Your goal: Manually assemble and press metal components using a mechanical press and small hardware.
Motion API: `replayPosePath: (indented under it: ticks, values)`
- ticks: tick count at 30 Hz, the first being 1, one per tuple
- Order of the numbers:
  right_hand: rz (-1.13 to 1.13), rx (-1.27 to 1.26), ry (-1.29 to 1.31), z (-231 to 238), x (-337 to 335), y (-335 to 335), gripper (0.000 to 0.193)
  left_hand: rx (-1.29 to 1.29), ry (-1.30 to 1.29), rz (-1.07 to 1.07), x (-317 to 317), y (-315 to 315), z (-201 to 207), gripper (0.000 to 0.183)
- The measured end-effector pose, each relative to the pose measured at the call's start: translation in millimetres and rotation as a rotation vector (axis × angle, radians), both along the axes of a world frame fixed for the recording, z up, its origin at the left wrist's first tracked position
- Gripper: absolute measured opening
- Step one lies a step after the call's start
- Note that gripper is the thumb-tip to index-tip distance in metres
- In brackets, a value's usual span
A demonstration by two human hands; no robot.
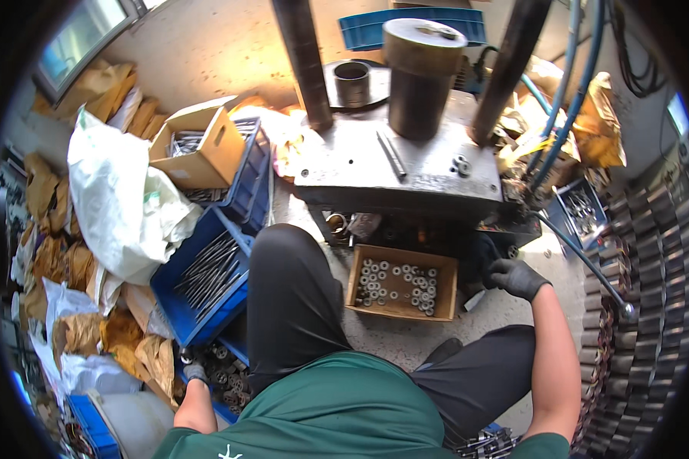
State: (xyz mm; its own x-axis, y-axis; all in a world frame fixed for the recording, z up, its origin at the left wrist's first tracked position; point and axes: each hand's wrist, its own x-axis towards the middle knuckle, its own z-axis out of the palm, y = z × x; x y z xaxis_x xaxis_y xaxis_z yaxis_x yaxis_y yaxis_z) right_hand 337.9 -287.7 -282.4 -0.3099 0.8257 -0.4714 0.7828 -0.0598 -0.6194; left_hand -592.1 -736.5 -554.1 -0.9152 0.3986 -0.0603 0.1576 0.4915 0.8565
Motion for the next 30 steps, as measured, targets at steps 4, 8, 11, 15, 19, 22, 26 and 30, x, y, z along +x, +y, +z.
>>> replayPosePath:
  ticks: [4,8,11,15,19,22,26,30]
  values:
    - [-0.067,-0.015,-0.06,25.9,-2.7,-3.9,0.029,-0.686,-0.168,0.224,18.7,15.0,45.5,0.105]
    - [-0.149,-0.016,-0.027,20.2,21.6,-7.7,0.03,-0.794,-0.097,0.245,45.4,28.0,56.7,0.08]
    - [-0.175,-0.053,0.0,23.5,18.5,-11.0,0.028,0.018,-0.227,0.067,29.6,0.0,45.7,0.034]
    - [-0.214,-0.059,-0.008,26.2,15.0,-10.6,0.029,-0.08,-0.107,-0.155,44.1,-6.1,73.2,0.025]
    - [-0.03,0.202,-0.168,19.8,6.1,7.8,0.029,-0.147,0.037,-0.385,87.5,2.1,116.4,0.023]
    - [0.126,0.375,-0.288,25.2,-35.1,24.9,0.033,-0.205,0.066,-0.57,130.4,26.4,171.3,0.024]
    - [0.372,0.648,-0.452,5.6,-91.6,38.7,0.026,-0.255,0.646,-0.925,177.9,85.5,236.8,0.028]
    - [0.47,0.719,-0.666,-41.5,-120.7,51.6,0.032,0.226,0.454,-0.81,212.6,178.1,304.4,0.023]
